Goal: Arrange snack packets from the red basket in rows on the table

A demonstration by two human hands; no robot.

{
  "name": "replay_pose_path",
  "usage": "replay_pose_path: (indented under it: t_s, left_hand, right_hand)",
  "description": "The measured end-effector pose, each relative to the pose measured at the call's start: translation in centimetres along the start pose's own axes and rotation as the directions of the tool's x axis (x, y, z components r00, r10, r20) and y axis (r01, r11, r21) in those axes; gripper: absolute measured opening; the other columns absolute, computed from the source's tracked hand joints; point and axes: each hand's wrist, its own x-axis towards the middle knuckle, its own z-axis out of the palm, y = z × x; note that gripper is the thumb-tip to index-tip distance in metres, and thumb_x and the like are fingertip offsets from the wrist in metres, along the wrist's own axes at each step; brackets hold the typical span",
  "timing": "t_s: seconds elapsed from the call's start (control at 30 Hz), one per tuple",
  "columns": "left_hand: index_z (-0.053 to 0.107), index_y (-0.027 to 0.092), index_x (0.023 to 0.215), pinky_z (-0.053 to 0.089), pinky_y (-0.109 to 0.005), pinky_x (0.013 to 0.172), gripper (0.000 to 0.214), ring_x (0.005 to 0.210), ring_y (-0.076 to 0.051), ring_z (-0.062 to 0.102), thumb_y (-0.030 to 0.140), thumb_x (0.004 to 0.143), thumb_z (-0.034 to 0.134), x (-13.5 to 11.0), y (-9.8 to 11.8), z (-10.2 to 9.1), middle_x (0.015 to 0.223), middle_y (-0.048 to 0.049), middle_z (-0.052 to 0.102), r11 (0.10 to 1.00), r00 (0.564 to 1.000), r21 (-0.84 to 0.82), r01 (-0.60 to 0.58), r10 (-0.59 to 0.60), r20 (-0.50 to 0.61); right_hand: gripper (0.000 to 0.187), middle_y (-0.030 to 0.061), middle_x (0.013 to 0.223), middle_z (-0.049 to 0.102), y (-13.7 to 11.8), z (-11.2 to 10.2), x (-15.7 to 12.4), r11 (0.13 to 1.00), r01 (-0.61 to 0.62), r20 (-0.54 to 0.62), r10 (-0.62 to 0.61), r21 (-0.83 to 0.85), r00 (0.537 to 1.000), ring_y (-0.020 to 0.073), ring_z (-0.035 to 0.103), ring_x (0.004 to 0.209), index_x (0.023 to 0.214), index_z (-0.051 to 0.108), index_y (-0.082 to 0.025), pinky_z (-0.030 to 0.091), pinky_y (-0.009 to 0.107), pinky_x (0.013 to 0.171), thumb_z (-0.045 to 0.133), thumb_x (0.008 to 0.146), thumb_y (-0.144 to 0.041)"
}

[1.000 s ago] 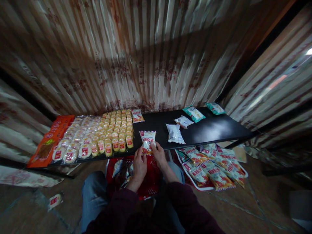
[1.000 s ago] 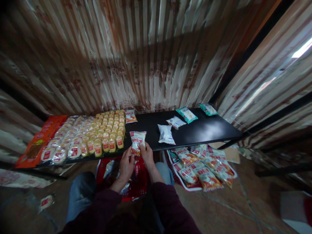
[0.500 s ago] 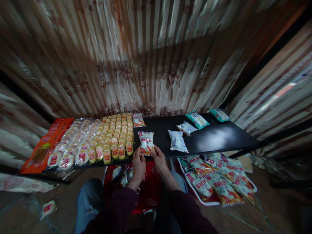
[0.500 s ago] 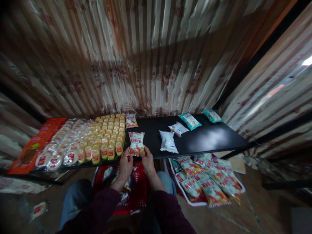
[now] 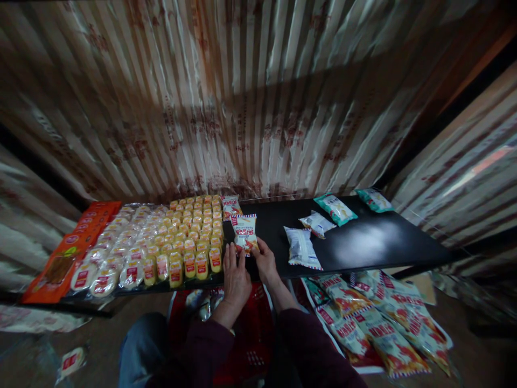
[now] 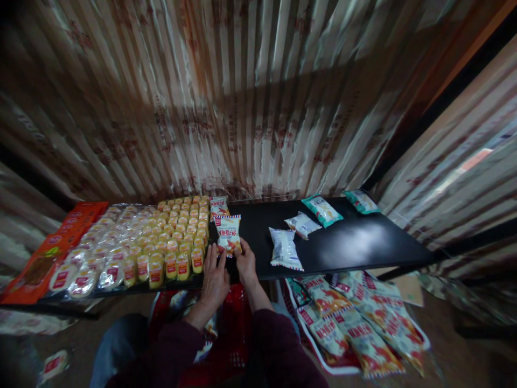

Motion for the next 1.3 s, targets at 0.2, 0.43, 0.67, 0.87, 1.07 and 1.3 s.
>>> replay_pose_path:
  t_s: [0.2,0.43,0.67,0.87,1.07,1.3]
  left_hand:
    - [0.047,0.007,0.134,0.023,-0.050,0.116,0.062,0.144,-0.030,0.009,0.002,0.073,0.043,2.0,-0.4,0.6,0.155,-0.0182,0.021,1.000,0.998,0.015,-0.009,0.008,0.058]
    - [0.047,0.010,0.135,0.023,-0.050,0.116,0.064,0.144,-0.031,0.011,0.003,0.072,0.046,4.9,-0.6,0.9,0.155,-0.0156,0.021,0.996,0.995,-0.066,0.059,-0.053,0.087]
    - [0.046,0.006,0.136,0.021,-0.049,0.117,0.065,0.144,-0.033,0.012,0.005,0.071,0.048,7.4,-0.8,1.3,0.154,-0.0195,0.023,0.995,0.994,-0.071,0.069,-0.062,0.094]
    - [0.047,0.005,0.135,0.022,-0.048,0.117,0.061,0.143,-0.033,0.016,0.007,0.074,0.047,8.9,-0.5,1.1,0.151,-0.0198,0.029,0.996,0.987,0.029,0.082,-0.085,0.140]
    - [0.049,0.005,0.133,0.026,-0.051,0.114,0.057,0.142,-0.035,0.020,0.009,0.076,0.048,9.0,-0.4,0.5,0.151,-0.0217,0.029,0.987,0.987,0.145,0.071,-0.090,0.132]
    - [0.044,0.006,0.137,0.022,-0.049,0.116,0.062,0.144,-0.034,0.013,0.009,0.076,0.048,9.5,-0.8,0.9,0.154,-0.0204,0.023,0.986,0.982,0.159,0.053,-0.080,0.172]
  right_hand:
    - [0.041,0.0017,0.097,0.072,0.4,1.1,2.6,0.999,0.017,-0.062,-0.019,-0.038,0.998,0.0201,0.065,0.087,0.100,0.068,-0.022,0.052,0.034,0.082,0.067,0.059,-0.027]
    - [0.041,0.0012,0.096,0.072,0.1,2.5,5.6,0.994,0.039,-0.050,-0.045,-0.100,0.998,0.0193,0.064,0.086,0.102,0.067,-0.023,0.051,0.033,0.082,0.065,0.061,-0.028]
    - [0.037,-0.0002,0.091,0.072,2.1,3.2,8.5,0.986,0.040,-0.004,-0.041,-0.159,0.999,0.0186,0.065,0.081,0.098,0.068,-0.024,0.052,0.036,0.082,0.066,0.062,-0.029]
    - [0.037,0.0041,0.103,0.071,2.9,3.5,9.1,0.919,0.098,0.059,-0.082,-0.381,0.995,0.0184,0.066,0.090,0.107,0.064,-0.021,0.051,0.034,0.089,0.057,0.072,-0.026]
    - [0.038,0.0064,0.115,0.067,2.2,3.3,9.5,0.785,0.195,0.156,-0.127,-0.588,0.980,0.0191,0.064,0.100,0.116,0.060,-0.020,0.050,0.034,0.092,0.049,0.080,-0.022]
    - [0.032,0.0078,0.107,0.068,1.3,3.2,9.3,0.565,0.268,0.193,-0.189,-0.780,0.963,0.0223,0.062,0.102,0.109,0.066,-0.021,0.047,0.037,0.093,0.051,0.082,-0.026]
